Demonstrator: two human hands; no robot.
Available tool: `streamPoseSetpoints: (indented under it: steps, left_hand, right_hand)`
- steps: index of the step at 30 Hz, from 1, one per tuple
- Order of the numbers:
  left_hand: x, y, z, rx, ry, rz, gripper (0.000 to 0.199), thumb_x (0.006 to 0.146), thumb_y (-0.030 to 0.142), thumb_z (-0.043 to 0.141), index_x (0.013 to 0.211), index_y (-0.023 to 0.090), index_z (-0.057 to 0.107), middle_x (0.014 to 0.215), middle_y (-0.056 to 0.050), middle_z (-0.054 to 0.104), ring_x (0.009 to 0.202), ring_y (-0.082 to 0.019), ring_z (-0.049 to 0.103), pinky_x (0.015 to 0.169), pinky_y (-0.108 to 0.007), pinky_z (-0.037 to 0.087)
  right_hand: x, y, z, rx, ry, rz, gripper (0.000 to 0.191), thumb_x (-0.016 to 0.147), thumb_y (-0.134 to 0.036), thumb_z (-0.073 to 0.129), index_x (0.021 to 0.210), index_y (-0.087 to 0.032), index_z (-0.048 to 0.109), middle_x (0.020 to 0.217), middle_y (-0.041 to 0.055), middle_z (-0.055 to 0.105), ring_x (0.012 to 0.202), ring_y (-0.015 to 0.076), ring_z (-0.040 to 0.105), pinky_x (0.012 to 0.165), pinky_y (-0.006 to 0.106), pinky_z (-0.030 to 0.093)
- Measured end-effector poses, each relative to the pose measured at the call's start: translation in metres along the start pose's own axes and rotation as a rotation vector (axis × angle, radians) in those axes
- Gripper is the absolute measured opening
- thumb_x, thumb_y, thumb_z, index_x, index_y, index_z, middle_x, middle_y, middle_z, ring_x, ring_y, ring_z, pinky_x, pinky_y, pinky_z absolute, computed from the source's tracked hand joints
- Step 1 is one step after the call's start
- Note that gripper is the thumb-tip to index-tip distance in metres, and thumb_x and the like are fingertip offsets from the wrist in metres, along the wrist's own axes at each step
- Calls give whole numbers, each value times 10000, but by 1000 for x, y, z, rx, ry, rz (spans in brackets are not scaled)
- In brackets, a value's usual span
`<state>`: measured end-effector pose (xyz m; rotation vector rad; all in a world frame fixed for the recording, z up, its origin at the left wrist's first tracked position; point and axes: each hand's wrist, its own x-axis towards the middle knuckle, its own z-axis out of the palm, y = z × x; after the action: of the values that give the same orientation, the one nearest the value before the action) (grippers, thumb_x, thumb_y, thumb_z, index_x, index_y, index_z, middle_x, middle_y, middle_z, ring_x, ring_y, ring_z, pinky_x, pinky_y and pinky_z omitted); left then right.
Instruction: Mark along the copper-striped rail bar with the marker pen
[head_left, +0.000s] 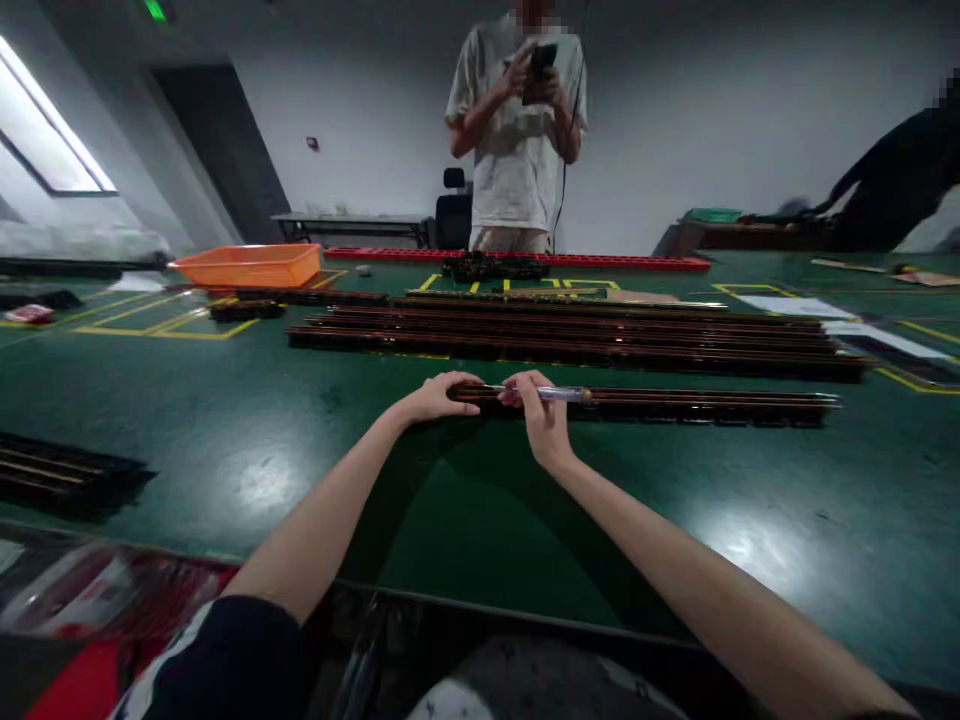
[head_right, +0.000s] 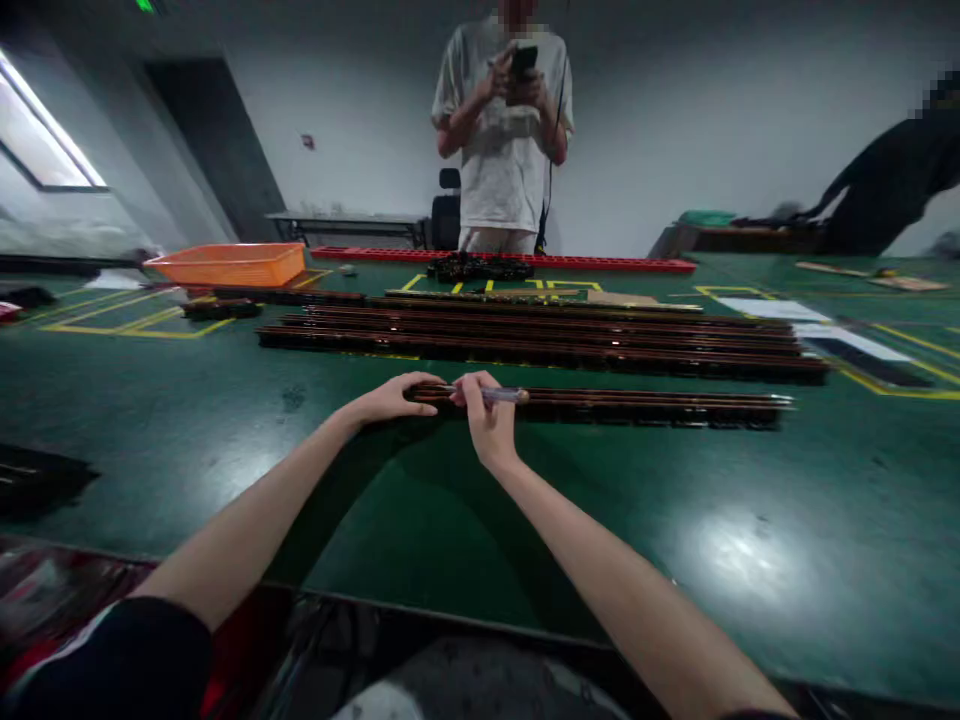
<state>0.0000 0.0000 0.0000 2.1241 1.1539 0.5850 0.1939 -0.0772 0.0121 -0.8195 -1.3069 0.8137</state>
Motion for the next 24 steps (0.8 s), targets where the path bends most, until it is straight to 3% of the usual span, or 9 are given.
streamPoseSetpoints:
  steps: [14, 24]
  left_hand:
    - [-3, 1, -2, 118, -1, -2, 645, 718, 501, 674, 1287, 222, 551, 1320, -84, 564, 1231, -284, 507, 1072, -434, 361]
    - [-2, 1, -2, 139, 7, 12, 643, 725, 516, 663, 1288, 228, 552, 1330, -82, 559, 1238, -293, 501, 1078, -456, 345]
  right_hand:
    - [4, 4, -10, -213, -261, 48, 138, 784, -304, 560, 788, -187, 634, 779, 42, 691, 726, 175, 642, 647, 305, 493]
    - [6, 2, -9, -326, -324, 1, 105, 746, -208, 588, 793, -174, 675, 775, 35, 690, 669, 155, 608, 604, 276, 450]
